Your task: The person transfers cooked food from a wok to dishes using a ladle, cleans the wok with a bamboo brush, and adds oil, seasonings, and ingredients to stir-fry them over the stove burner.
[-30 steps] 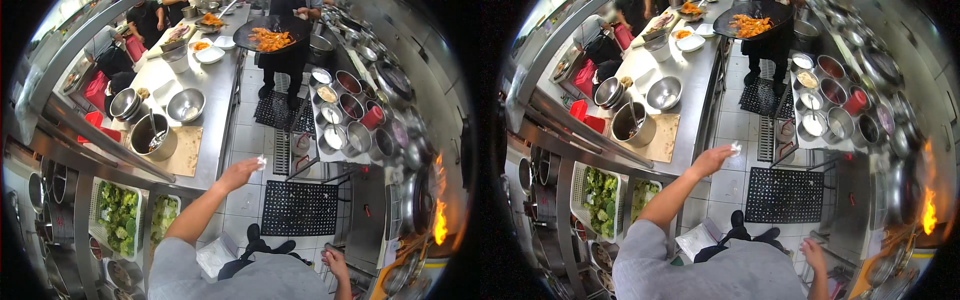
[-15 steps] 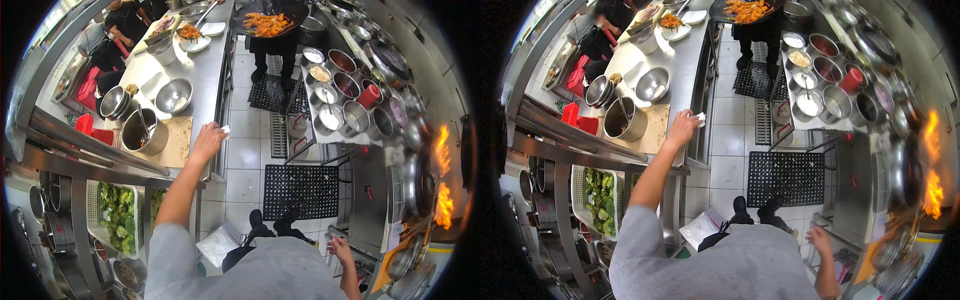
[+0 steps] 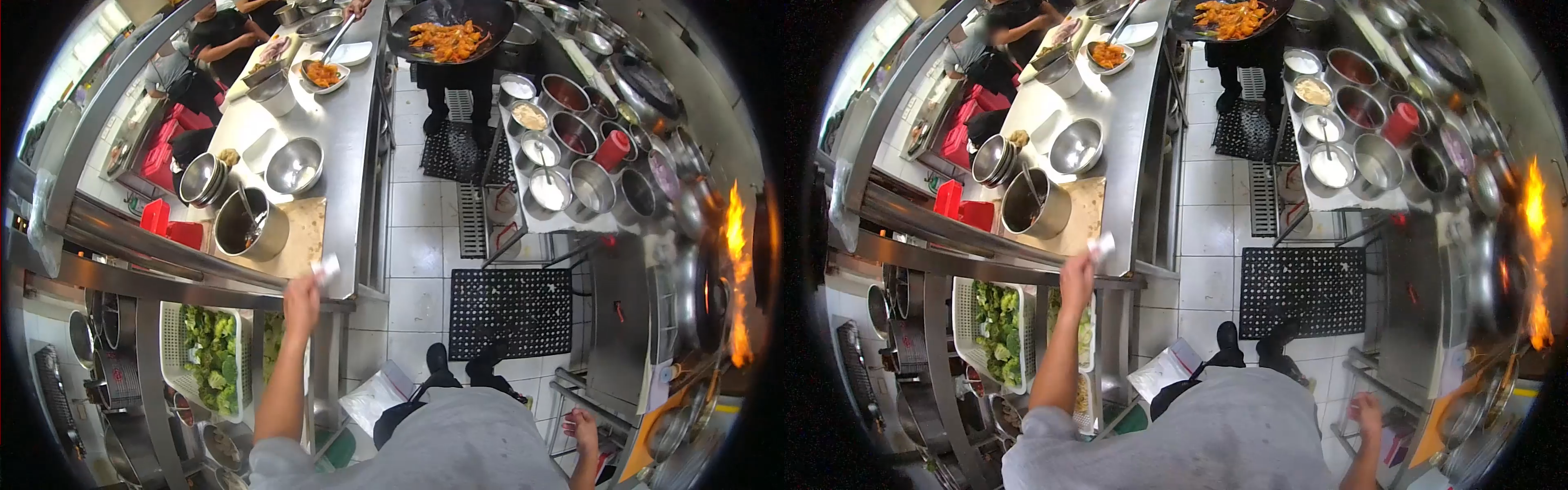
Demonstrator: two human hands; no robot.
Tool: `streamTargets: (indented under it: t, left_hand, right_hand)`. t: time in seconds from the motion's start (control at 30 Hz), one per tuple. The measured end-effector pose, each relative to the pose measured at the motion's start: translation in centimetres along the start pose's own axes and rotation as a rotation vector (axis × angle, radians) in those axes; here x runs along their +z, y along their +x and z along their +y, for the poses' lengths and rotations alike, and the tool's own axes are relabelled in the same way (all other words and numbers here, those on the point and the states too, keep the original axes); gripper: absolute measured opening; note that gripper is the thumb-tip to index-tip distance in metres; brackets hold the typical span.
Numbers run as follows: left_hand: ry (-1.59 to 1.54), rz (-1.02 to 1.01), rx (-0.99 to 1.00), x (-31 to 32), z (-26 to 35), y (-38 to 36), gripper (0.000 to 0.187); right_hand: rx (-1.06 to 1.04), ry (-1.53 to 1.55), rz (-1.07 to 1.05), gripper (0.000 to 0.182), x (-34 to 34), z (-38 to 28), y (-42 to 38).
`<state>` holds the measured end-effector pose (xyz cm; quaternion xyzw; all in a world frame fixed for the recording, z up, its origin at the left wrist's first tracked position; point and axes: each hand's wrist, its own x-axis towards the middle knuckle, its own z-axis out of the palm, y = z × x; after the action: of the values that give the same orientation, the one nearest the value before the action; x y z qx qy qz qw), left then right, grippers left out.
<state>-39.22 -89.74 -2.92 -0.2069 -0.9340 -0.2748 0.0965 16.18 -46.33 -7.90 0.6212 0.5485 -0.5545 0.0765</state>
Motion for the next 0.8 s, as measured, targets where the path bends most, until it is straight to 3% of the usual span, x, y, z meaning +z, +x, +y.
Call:
streamTargets:
  t: [0.07,0.13,0.17,0.23,0.3,0.33,0.37,0.4,0.47,0.53,0.57,0.63,0.67,0.73,0.8]
  left_hand:
    - [0.1,0.144,-0.074,0.7,0.2,5.6,0.024]
    - [0.197,0.308,-0.014,3.5,-3.0,10.5,0.019]
    - [0.193,0.304,-0.016,5.4,-5.2,11.7,0.019]
    - [0.497,0.14,-0.173,7.9,-7.5,12.9,0.022]
    - [0.142,0.1,-0.419,8.8,-4.3,12.1,0.024]
    - [-0.036,-0.032,-0.347,9.2,-1.4,10.9,0.02]
    - [-0.156,-0.172,0.061,9.4,1.1,8.9,0.023]
    - [-0.198,-0.365,0.256,9.2,3.5,8.1,0.031]
    - [-0.163,-0.123,0.245,8.6,4.9,10.4,0.028]
    - [0.061,-0.07,0.462,7.8,3.7,14.9,0.028]
    - [0.056,-0.087,0.464,8.2,2.0,16.0,0.028]
    - [0.166,-0.425,0.559,9.5,0.0,17.3,0.025]
    - [0.164,-0.431,0.563,9.5,-0.2,16.6,0.025]
    - [0.15,-0.513,0.389,6.9,1.1,13.3,0.021]
    - [0.099,-0.537,0.387,6.1,0.1,9.5,0.019]
  right_hand:
    - [0.043,0.014,0.0,0.032,0.6,0.0,0.0]
    - [-0.04,-0.102,-0.116,0.037,1.4,-0.8,0.6]
    - [-0.038,-0.105,-0.112,0.037,1.7,-1.6,0.4]
    - [-0.162,-0.196,-0.123,0.036,2.1,-3.1,-0.4]
    - [-0.166,-0.151,-0.078,0.036,0.9,-2.7,-1.1]
    - [-0.168,-0.092,-0.038,0.035,0.8,-2.3,-1.2]
    - [-0.161,-0.077,-0.031,0.035,1.0,-1.6,-1.4]
    - [-0.106,-0.066,-0.01,0.035,0.6,-1.0,-1.7]
    - [-0.034,-0.052,0.016,0.035,-0.2,0.4,-1.5]
    - [0.003,-0.113,-0.061,0.034,-0.2,2.2,-0.3]
    - [-0.005,-0.12,-0.072,0.034,0.4,1.9,-0.3]
    - [-0.068,-0.16,-0.076,0.034,1.4,0.2,-0.8]
    - [-0.141,-0.198,-0.085,0.034,1.6,-0.6,-0.6]
    - [-0.156,-0.12,-0.043,0.033,1.5,-1.2,-1.1]
    - [-0.169,-0.042,-0.007,0.032,1.6,-0.1,-1.3]
